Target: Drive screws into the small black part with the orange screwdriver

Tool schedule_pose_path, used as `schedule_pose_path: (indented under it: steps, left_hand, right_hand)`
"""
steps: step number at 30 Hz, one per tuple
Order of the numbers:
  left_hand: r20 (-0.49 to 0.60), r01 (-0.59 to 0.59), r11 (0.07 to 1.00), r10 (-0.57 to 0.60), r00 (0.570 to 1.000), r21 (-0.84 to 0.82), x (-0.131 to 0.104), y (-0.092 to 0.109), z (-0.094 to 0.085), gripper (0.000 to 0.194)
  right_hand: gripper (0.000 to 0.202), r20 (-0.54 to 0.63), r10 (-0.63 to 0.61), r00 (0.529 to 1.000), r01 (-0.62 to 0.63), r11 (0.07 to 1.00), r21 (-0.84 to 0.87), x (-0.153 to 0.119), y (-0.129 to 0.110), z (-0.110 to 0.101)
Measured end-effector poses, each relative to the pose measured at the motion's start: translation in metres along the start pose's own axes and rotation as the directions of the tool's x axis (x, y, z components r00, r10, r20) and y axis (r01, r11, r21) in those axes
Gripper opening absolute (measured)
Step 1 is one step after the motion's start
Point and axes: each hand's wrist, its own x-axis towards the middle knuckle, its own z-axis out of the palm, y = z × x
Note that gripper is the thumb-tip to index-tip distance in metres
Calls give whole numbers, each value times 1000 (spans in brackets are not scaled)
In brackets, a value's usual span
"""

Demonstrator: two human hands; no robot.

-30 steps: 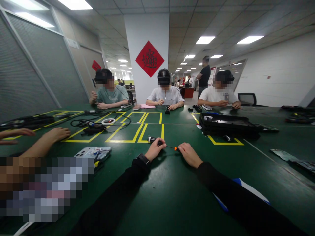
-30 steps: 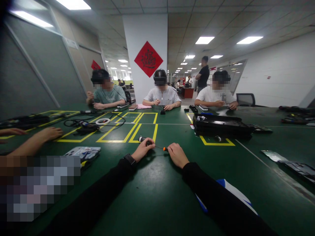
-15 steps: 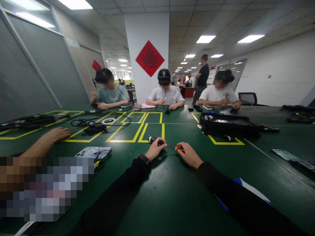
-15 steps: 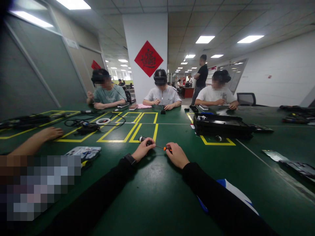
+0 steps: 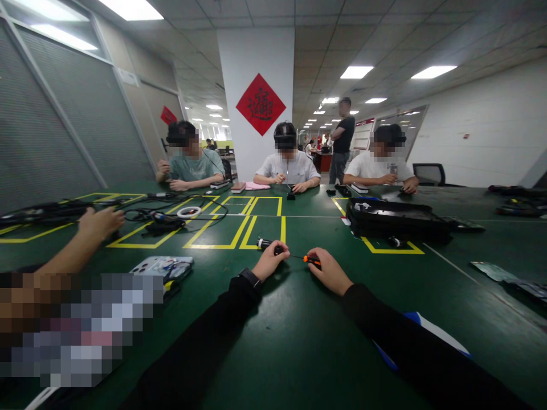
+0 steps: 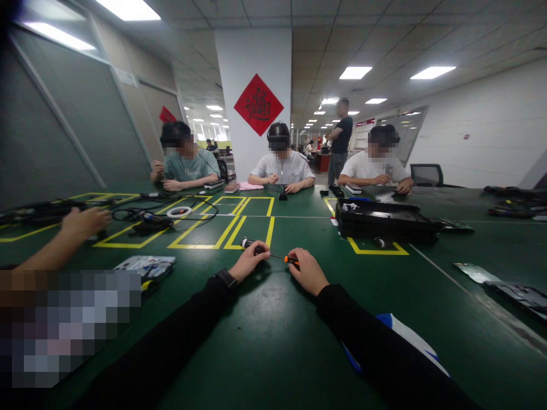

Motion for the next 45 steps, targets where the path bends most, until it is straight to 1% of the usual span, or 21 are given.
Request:
schedule_pose_path:
  steps: [3, 6, 9, 12, 15, 19, 22, 25, 28, 33, 36, 40, 45]
  left_hand:
    - [1, 18, 1000, -18, 1000, 14, 0, 1, 0, 16]
    - [-2, 26, 999, -26, 1000, 29, 0, 0, -1, 17]
    - [4, 30, 999, -30, 1000, 24, 1, -2, -1, 18]
    - [9, 52, 999, -52, 999, 9, 1, -3, -1, 20]
    - [-6, 32, 999, -32, 999, -4, 1, -4, -1, 20]
    - [-1, 12, 999, -12, 1000, -40, 2, -6, 0, 22]
    - [-2, 15, 999, -15, 1000, -48, 2, -6, 1, 22]
    - [1, 28, 999, -28, 1000, -45, 1, -4, 1, 20]
    - [12, 48, 999, -47, 999, -23, 1, -2, 1, 18]
    - [-16, 36, 999, -36, 999, 4, 1, -1, 1, 19]
    - [-26, 59, 998, -58, 998, 6, 1, -1, 2, 19]
    - [-5, 56, 998, -56, 998, 15, -1, 2, 1, 15]
    - [2, 53, 998, -53, 999, 29, -2, 3, 0, 17]
  right_hand:
    - [19, -6, 15, 1000, -15, 999, -31, 0, -1, -1]
    - [19, 21, 9, 1000, -8, 999, -54, 0, 0, -2]
    - [17, 32, -8, 999, 9, 999, -47, 1, 0, -2]
    - [14, 12, -21, 1000, 22, 1000, -23, 1, 0, -2]
    - [17, 5, -31, 1000, 31, 1000, 4, 0, -1, -2]
    - [27, -7, -14, 1000, 14, 1000, 11, -1, -1, 0]
    - [19, 16, 10, 1000, -9, 1000, -14, 0, 0, 0]
    - [18, 53, -1, 999, 2, 1000, -24, 1, 1, -1]
    - [13, 28, 3, 1000, -3, 1000, -1, 0, 1, 0]
    - [21, 10, 19, 1000, -20, 999, 26, -1, 2, 1]
    - [17, 17, 40, 999, -40, 999, -3, 0, 3, 1]
    - [27, 53, 37, 998, -35, 998, -49, 1, 3, 0]
    - [16, 55, 31, 998, -31, 999, -12, 0, 3, 0]
